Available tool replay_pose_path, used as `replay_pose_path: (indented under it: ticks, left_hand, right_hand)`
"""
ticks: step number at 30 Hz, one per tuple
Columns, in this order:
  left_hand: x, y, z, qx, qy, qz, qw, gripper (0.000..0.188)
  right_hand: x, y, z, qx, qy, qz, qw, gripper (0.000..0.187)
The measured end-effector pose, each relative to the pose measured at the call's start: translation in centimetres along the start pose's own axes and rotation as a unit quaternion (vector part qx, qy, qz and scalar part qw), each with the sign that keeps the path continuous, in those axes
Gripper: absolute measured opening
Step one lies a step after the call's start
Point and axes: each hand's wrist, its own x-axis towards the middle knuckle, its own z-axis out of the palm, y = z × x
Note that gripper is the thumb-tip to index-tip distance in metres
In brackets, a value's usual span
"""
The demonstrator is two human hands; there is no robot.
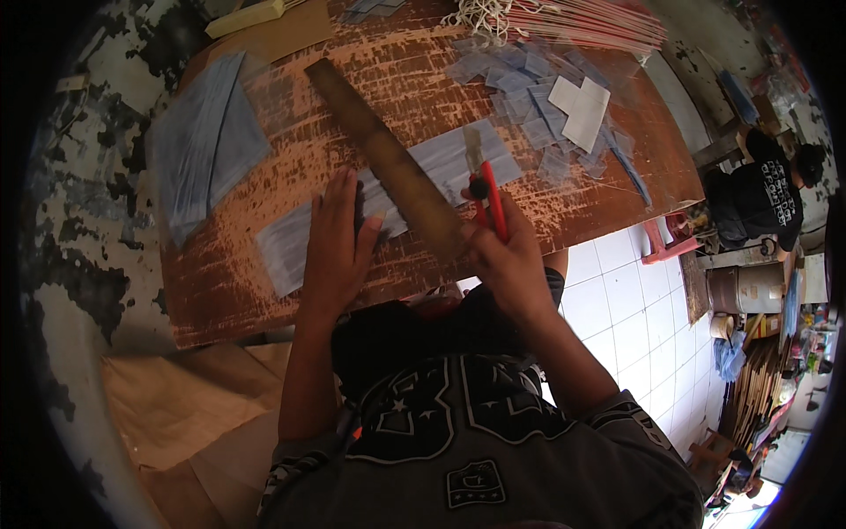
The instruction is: The person uses a metal ruler and a red utility knife to cut rectangular pieces of light-blue material on a wooden workbench. They repeatedly align the ruler, score the material, and separate the cut pieces, stacking them on the table.
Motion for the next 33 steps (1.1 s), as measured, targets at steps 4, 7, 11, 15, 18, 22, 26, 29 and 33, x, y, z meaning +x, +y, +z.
replay_pose_path:
  ticks: [4, 7, 11, 15, 18, 22, 26, 29, 33]
  left_hand:
    - [0.0, -0.4, 0.3, 0.006, 0.003, 0.002, 1.0, 0.065]
    - [0.1, -0.3, 0.4, 0.023, 0.007, 0.01, 1.0, 0.063]
    - [0.1, -0.3, 0.4, 0.036, 0.01, 0.025, 0.999, 0.07]
    - [0.1, -0.3, 0.3, 0.058, 0.006, 0.025, 0.998, 0.069]
    - [0.2, -0.2, 0.5, 0.064, 0.007, 0.031, 0.997, 0.065]
    - [0.5, 0.5, 0.4, 0.069, 0.001, 0.04, 0.997, 0.054]
    - [0.2, 0.6, 0.3, 0.092, -0.011, 0.034, 0.995, 0.045]
    - [0.2, 0.8, 0.1, 0.108, -0.017, 0.036, 0.993, 0.044]
    - [0.4, 1.0, 0.1, 0.115, -0.022, 0.044, 0.992, 0.043]
  right_hand:
    - [1.3, -1.5, -1.6, 0.012, -0.03, 0.007, 0.999, 0.047]
    - [2.8, -2.8, -3.3, -0.026, 0.027, -0.065, 0.997, 0.047]
    - [6.7, -5.0, -6.9, -0.12, 0.149, -0.183, 0.964, 0.037]
    - [11.1, -6.9, -11.1, -0.219, 0.197, -0.222, 0.929, 0.032]
    - [14.3, -7.7, -14.2, -0.303, 0.249, -0.211, 0.895, 0.032]
    - [17.3, -7.4, -17.7, -0.41, 0.281, -0.28, 0.821, 0.03]
    - [17.2, -7.8, -16.4, -0.529, 0.316, -0.319, 0.72, 0.032]
    - [17.4, -7.5, -15.6, -0.583, 0.317, -0.278, 0.695, 0.034]
    - [19.1, -5.3, -17.3, -0.603, 0.313, -0.318, 0.661, 0.038]
